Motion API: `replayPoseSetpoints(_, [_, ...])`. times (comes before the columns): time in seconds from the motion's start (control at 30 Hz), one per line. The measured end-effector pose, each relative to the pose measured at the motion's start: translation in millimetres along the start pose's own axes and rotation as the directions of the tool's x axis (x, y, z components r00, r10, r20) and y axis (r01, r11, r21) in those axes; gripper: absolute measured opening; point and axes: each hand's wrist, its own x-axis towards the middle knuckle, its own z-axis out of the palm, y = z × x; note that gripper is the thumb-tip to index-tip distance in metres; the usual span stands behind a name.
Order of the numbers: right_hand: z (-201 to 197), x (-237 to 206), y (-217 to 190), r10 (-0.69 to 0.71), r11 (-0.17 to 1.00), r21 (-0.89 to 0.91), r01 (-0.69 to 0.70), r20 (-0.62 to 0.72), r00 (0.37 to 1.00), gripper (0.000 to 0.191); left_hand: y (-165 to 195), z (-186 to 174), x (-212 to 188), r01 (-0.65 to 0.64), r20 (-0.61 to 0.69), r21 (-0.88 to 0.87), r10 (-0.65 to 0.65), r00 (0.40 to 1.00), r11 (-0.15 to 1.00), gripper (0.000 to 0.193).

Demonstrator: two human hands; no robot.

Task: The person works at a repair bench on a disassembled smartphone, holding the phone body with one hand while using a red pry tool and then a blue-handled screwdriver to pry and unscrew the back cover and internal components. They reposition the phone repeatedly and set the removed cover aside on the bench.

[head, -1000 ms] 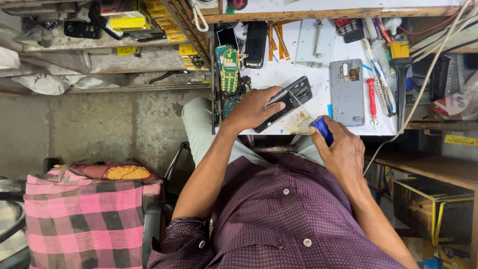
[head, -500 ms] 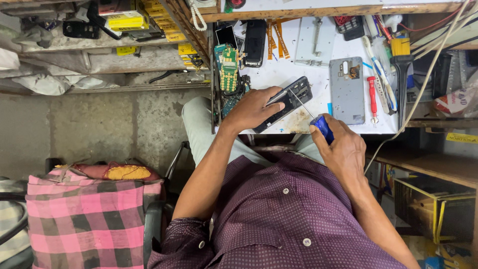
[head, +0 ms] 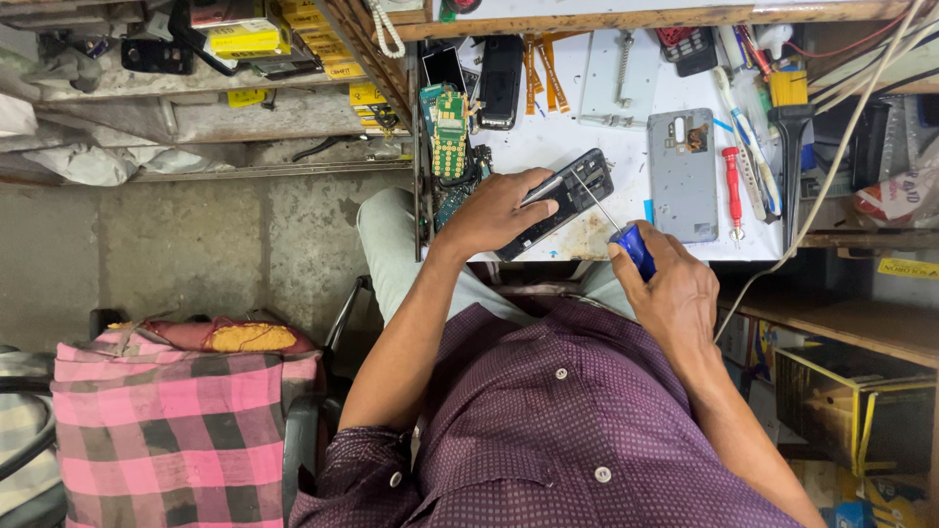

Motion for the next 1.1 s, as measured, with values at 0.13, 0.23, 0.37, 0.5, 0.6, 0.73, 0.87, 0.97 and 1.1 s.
replayPoseSetpoints(0.13, [1.3,-0.6,0.6,0.002,1.0,-0.009,-0.002,0.001,1.0,0.046,-2.1,2.4,-2.1,-0.011,-0.004,-0.022,0.011,1.0,1.0,0.041])
replayPoseSetpoints(0.23, [2.0,-0.7,1.3,-0.002,1.0,-0.012,0.003,0.004,1.0,0.047,-4.6,2.3,-1.8,-0.038,-0.005,-0.019,0.037,0.999,0.999,0.04])
replayPoseSetpoints(0.37, [1.7,-0.3,0.9,-0.015,0.999,-0.036,0.016,0.015,1.0,0.047,-6.8,2.7,-1.6,-0.086,-0.02,-0.017,0.086,0.996,0.996,0.038])
replayPoseSetpoints(0.5, [0.3,-0.3,0.4,0.001,0.998,-0.063,0.001,0.027,1.0,0.048,-6.5,3.0,-1.4,-0.038,-0.003,-0.035,0.038,0.999,0.999,0.039])
replayPoseSetpoints(0.6, [0.9,-1.0,0.3,-0.053,0.997,-0.05,0.053,-0.003,0.999,0.05,-5.7,1.8,-0.8,-0.089,-0.013,-0.016,0.089,0.996,0.996,0.037])
replayPoseSetpoints(0.73, [2.1,-3.2,1.1,-0.058,0.996,-0.065,0.057,-0.002,0.998,0.051,-3.8,2.4,-3.2,-0.051,-0.004,-0.03,0.051,0.999,0.998,0.037])
replayPoseSetpoints(0.87, [1.2,-3.0,0.3,-0.05,0.997,-0.063,0.051,0.01,0.999,0.051,-1.4,0.9,-3.3,-0.021,0.012,-0.019,0.022,1.0,1.0,0.037])
replayPoseSetpoints(0.97, [0.3,-2.4,-0.6,-0.036,0.998,-0.059,0.038,0.028,0.999,0.051,-1.0,0.4,-3.0,-0.039,0.004,-0.021,0.039,0.999,0.999,0.037])
replayPoseSetpoints(1.1, [0.8,-4.2,-1.6,-0.058,0.997,-0.056,0.06,0.026,0.998,0.051,-2.3,2.2,-4.4,-0.06,-0.003,-0.023,0.06,0.998,0.998,0.036])
